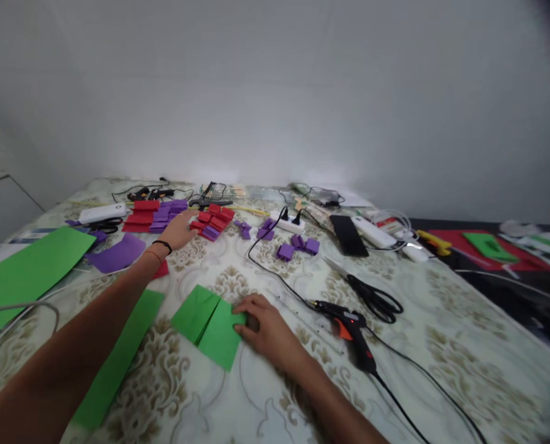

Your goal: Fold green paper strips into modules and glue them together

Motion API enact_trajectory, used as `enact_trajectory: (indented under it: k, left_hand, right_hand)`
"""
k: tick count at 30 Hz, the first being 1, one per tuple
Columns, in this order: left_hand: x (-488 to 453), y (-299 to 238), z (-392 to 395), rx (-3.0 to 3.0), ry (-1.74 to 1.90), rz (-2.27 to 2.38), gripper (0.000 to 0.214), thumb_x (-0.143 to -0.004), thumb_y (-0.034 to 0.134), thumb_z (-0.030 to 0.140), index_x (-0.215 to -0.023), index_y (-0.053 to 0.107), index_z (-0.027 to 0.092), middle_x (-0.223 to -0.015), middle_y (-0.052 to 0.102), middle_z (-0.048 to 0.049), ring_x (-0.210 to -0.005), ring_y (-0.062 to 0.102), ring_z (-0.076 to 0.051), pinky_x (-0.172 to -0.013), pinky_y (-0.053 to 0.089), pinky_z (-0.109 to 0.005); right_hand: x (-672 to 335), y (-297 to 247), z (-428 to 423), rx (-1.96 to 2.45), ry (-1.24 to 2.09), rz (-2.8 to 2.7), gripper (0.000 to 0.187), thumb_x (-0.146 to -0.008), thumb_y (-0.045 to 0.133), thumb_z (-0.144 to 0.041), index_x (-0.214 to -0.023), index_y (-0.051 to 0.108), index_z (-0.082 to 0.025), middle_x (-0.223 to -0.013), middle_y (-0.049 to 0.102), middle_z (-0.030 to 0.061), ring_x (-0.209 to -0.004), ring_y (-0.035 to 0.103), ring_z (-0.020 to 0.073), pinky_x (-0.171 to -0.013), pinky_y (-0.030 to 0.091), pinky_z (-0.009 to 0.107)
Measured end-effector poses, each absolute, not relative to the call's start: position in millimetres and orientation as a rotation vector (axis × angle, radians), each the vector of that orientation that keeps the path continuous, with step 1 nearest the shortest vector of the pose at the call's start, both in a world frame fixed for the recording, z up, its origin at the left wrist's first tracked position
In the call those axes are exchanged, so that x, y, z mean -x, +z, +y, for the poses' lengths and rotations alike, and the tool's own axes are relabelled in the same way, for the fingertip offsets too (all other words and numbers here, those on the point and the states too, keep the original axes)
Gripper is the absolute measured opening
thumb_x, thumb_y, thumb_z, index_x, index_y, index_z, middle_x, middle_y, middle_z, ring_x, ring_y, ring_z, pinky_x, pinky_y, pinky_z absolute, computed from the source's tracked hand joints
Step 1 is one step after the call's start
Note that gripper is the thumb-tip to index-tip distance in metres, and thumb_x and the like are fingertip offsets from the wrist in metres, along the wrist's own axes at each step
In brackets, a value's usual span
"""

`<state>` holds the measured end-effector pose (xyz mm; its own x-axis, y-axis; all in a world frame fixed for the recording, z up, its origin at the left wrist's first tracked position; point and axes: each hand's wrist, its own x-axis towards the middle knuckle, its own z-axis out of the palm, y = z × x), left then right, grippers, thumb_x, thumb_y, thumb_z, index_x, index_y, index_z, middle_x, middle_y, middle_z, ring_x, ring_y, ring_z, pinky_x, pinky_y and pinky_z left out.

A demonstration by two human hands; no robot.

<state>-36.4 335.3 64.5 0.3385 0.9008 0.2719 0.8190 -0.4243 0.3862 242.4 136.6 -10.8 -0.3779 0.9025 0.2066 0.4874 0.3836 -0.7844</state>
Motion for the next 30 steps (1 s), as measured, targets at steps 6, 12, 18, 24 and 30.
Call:
enact_trajectory:
  k: [6,12,18,24,30]
  left_hand:
    - [25.8,41.7,350.7,-2.448,0.495,1.611,0.038,-0.104,0.07,0.037,-0.137,0.065,0.018,-0.138,0.067,-0.0124,-0.116,0.07,-0.027,-0.098,0.063,-0.049]
    - [31.3,26.6,307.2,-2.525,0.47,1.474,0.036,-0.104,0.07,0.037,-0.134,0.066,0.017,-0.135,0.068,-0.0119,-0.115,0.07,-0.027,-0.097,0.062,-0.049]
    - [32.7,35.2,225.9,-2.54,0.714,1.428,0.026,-0.079,0.066,0.003,-0.099,0.064,0.02,-0.109,0.068,-0.008,-0.111,0.066,-0.03,-0.1,0.057,-0.047]
    - [16.5,26.8,162.1,-2.513,0.895,1.385,0.033,-0.082,0.064,0.005,-0.108,0.056,0.024,-0.106,0.067,-0.0055,-0.1,0.069,-0.026,-0.085,0.059,-0.039]
    - [19.4,12.5,147.5,-2.403,1.024,1.361,0.019,-0.092,0.058,0.011,-0.104,0.053,0.024,-0.098,0.068,-0.0024,-0.083,0.07,-0.018,-0.074,0.06,-0.031]
  right_hand:
    - [-244.8,-5.3,136.2,1.171,0.842,-2.048,0.036,-0.075,0.086,0.0,-0.101,0.08,-0.023,-0.107,0.075,0.0058,-0.104,0.073,0.0245,-0.094,0.06,0.039]
    - [-249.5,7.3,133.7,1.139,0.942,-1.999,0.01,-0.098,0.072,-0.02,-0.102,0.08,-0.024,-0.104,0.075,0.0069,-0.102,0.073,0.0246,-0.094,0.058,0.041]
    - [-252.9,15.2,135.7,1.186,0.82,-1.852,0.021,-0.105,0.057,-0.028,-0.114,0.075,-0.023,-0.108,0.074,0.0092,-0.096,0.073,0.0239,-0.088,0.061,0.041]
    - [-241.2,5.5,139.6,1.257,0.767,-1.753,0.048,-0.101,0.061,-0.03,-0.149,0.057,-0.026,-0.128,0.062,0.0128,-0.092,0.072,0.023,-0.079,0.065,0.041]
    - [-233.9,4.8,153.2,1.313,0.695,-1.857,0.058,-0.097,0.067,-0.028,-0.154,0.055,-0.027,-0.134,0.057,0.0133,-0.093,0.071,0.0242,-0.087,0.065,0.047]
